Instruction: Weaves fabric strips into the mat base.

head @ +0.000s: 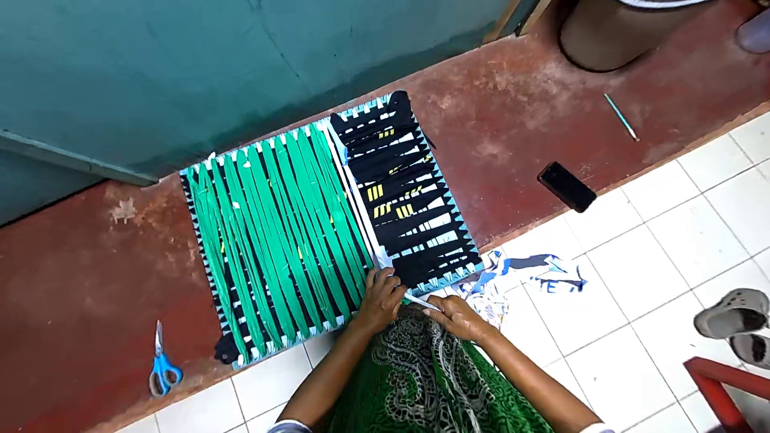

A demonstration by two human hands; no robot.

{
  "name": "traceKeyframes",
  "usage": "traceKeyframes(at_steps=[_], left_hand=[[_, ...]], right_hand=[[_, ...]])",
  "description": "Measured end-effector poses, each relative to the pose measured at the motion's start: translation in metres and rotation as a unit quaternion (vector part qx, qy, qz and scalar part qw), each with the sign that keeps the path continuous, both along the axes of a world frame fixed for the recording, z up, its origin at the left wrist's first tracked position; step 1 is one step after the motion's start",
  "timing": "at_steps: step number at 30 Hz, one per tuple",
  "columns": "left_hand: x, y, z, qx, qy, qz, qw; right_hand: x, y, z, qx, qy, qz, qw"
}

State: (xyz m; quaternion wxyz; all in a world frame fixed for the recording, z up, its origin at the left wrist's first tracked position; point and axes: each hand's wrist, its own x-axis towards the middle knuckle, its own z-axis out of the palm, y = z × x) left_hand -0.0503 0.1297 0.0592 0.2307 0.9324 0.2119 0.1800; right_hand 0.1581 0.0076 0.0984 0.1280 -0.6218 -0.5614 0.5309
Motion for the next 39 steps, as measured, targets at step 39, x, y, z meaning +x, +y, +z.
traceKeyframes(at_steps=[39], left_hand=[[-0.053, -0.053, -0.030, 0.065, -0.047, 0.114, 0.990]], right_hand=[[-0.074, 0.015, -0.051, -0.215, 0.057, -0.294, 0.929]])
